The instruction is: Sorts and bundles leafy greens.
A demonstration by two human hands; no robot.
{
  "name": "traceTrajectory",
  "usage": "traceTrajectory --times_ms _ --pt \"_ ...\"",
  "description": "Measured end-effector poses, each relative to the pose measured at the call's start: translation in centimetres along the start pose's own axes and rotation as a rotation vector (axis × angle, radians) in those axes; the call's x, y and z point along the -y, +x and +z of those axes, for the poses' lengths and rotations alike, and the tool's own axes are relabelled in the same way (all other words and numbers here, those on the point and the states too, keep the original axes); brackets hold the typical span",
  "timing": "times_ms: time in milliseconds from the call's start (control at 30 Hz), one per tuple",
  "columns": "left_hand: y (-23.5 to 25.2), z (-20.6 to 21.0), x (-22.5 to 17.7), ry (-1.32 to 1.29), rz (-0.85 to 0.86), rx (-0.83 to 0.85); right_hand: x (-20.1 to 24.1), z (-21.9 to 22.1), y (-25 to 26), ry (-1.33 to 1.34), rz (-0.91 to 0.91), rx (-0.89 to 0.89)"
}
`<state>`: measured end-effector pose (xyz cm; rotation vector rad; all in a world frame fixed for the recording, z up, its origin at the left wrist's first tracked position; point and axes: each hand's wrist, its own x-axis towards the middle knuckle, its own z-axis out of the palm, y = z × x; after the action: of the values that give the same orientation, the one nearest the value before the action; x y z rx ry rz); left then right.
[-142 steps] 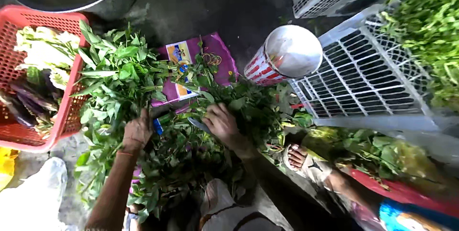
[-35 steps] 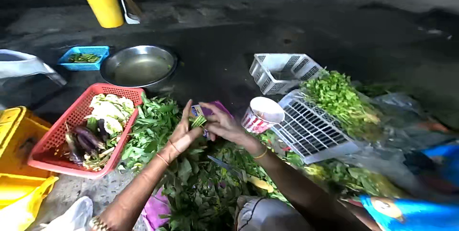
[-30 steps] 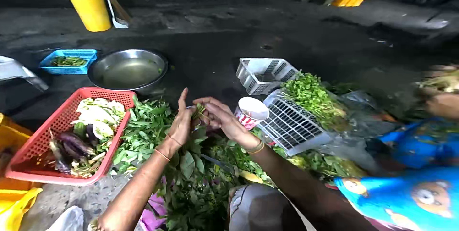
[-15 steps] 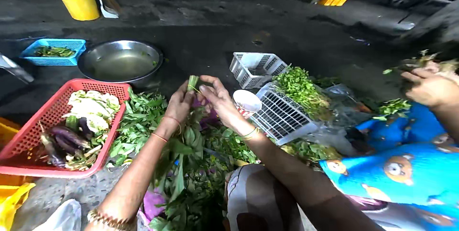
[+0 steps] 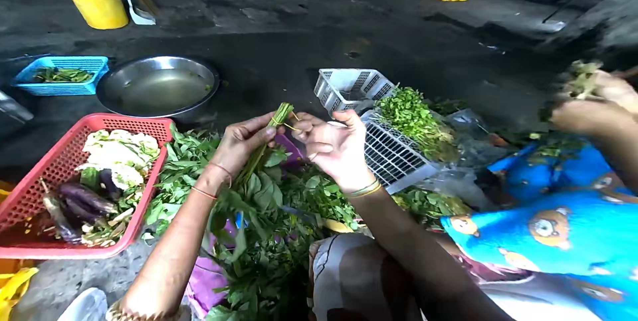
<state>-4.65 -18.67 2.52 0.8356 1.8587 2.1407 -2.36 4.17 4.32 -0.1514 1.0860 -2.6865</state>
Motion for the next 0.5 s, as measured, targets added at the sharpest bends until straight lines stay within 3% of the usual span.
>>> traceTrajectory --times_ms 200,300,333,400,500 --pt "-0.3 0.0 -1.1 0.524 -0.102 0.134 0.3 -0.9 -0.7 -0.389 -0.147 0.148" --pt "0.4 0.8 -0.5 0.671 -0.131 0.069 -1.3 -0.4 -0.5 -0.725 -0.208 0.217" --pt "0.6 1.0 0.2 0.64 -0.135 -0.009 -2.0 0.3 -0.8 -0.851 -0.22 0.233" --pt "0.9 1.0 1.0 0.341 -0.178 -0.203 -3.0 1.2 -1.0 -0.952 -0.256 0.29" --pt "1.8 0.8 1.5 -0.163 -0.17 -0.452 -3.1 1.4 0.1 -0.641 -0.197 0.214"
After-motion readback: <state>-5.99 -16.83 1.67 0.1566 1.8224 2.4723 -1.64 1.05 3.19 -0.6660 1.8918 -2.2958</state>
